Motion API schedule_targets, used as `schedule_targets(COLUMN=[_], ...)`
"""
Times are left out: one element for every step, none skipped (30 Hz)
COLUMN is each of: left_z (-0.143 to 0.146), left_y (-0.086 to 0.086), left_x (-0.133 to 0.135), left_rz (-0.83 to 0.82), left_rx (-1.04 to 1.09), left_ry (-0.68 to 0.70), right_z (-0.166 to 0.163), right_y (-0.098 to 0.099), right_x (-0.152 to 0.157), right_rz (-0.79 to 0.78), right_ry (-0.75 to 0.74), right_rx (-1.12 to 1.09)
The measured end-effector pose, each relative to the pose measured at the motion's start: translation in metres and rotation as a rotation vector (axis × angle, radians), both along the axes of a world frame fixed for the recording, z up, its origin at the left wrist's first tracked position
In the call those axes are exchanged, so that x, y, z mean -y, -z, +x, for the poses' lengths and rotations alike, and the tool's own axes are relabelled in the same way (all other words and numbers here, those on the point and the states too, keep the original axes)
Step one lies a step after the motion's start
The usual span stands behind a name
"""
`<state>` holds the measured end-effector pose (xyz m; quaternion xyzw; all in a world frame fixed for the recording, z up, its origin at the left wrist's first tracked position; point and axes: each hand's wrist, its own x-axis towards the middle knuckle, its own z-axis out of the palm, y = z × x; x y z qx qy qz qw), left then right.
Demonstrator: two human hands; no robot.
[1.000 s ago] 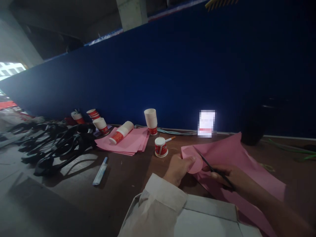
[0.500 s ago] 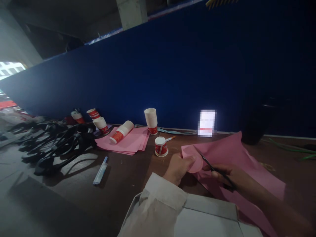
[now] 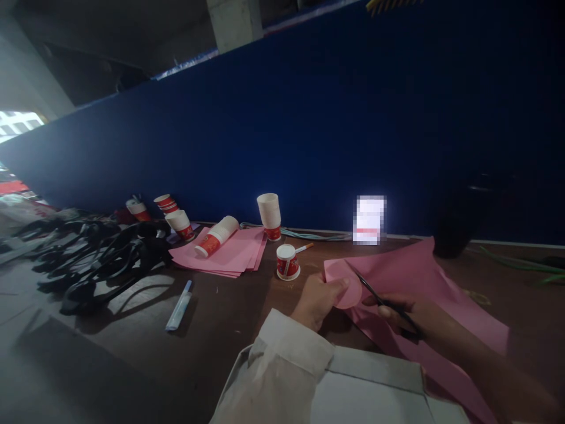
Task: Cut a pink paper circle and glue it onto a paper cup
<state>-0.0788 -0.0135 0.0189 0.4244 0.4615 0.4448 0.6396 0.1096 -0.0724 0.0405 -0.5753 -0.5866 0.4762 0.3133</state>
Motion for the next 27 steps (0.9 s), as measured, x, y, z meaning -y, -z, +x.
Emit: schedule_targets(left_z=[0.000, 0.000, 0.000, 0.000, 0.000, 0.000, 0.000, 0.000, 0.000, 0.000, 0.001, 0.001, 0.002, 0.002, 0.002, 0.002, 0.002, 0.002, 0.001, 0.001, 0.000, 0.000, 0.000, 0.000, 0.000, 0.000, 0.001], left_y=[0.000, 0.000, 0.001, 0.001, 0.001, 0.002, 0.002, 0.004, 0.005, 0.008, 0.010, 0.013, 0.015, 0.017, 0.018, 0.018, 0.016, 0.015, 0.012, 0.010, 0.008, 0.007, 0.006, 0.006, 0.007, 0.008, 0.009], left_x=[0.000, 0.000, 0.000, 0.000, -0.001, -0.001, -0.001, -0.002, -0.003, -0.004, -0.005, -0.006, -0.008, -0.008, -0.009, -0.009, -0.008, -0.007, -0.006, -0.005, -0.004, -0.003, -0.003, -0.003, -0.003, -0.004, -0.005], left_rz=[0.002, 0.005, 0.005, 0.005, 0.005, 0.007, 0.011, 0.016, 0.020, 0.022, 0.022, 0.022, 0.020, 0.018, 0.016, 0.014, 0.013, 0.013, 0.013, 0.014, 0.015, 0.015, 0.012, 0.010, 0.009, 0.009, 0.010], left_rx=[0.005, 0.010, 0.013, 0.016, 0.019, 0.021, 0.024, 0.030, 0.038, 0.046, 0.056, 0.066, 0.075, 0.082, 0.087, 0.091, 0.093, 0.093, 0.090, 0.085, 0.078, 0.070, 0.063, 0.058, 0.053, 0.049, 0.045], left_ry=[0.003, 0.004, 0.004, 0.003, 0.005, 0.005, 0.005, 0.007, 0.009, 0.011, 0.012, 0.013, 0.014, 0.013, 0.010, 0.010, 0.010, 0.012, 0.016, 0.020, 0.021, 0.019, 0.015, 0.009, 0.000, -0.009, -0.018], right_z=[0.000, 0.000, 0.000, 0.000, 0.000, 0.000, 0.000, -0.001, -0.001, -0.001, -0.001, 0.000, 0.000, 0.000, 0.000, 0.001, 0.001, 0.001, 0.001, 0.001, 0.001, 0.001, 0.001, 0.001, 0.001, 0.001, 0.000], right_y=[0.000, 0.001, 0.001, 0.001, 0.001, 0.001, 0.001, 0.000, 0.000, -0.001, -0.001, -0.001, -0.001, -0.001, -0.001, -0.002, -0.002, -0.003, -0.003, -0.003, -0.002, -0.002, -0.001, 0.000, 0.001, 0.001, 0.002], right_x=[0.000, 0.000, 0.000, 0.000, 0.000, 0.000, 0.001, 0.001, 0.001, 0.001, 0.001, 0.001, 0.001, 0.000, 0.000, 0.000, -0.001, -0.001, -0.001, -0.001, -0.002, -0.002, -0.003, -0.003, -0.004, -0.004, -0.004], right_rz=[-0.008, -0.013, -0.016, -0.016, -0.014, -0.008, -0.003, 0.002, 0.007, 0.009, 0.011, 0.009, 0.007, 0.006, 0.005, 0.001, -0.002, -0.003, -0.003, -0.002, -0.001, -0.005, -0.015, -0.030, -0.041, -0.043, -0.041], right_ry=[0.000, 0.001, 0.000, -0.004, -0.008, -0.011, -0.012, -0.012, -0.009, -0.005, 0.000, 0.003, 0.006, 0.004, -0.001, -0.012, -0.026, -0.034, -0.037, -0.034, -0.029, -0.026, -0.029, -0.038, -0.045, -0.048, -0.050], right_rx=[-0.007, -0.014, -0.023, -0.033, -0.042, -0.048, -0.050, -0.047, -0.040, -0.032, -0.026, -0.025, -0.028, -0.033, -0.036, -0.033, -0.027, -0.020, -0.014, -0.015, -0.023, -0.035, -0.046, -0.052, -0.054, -0.049, -0.041])
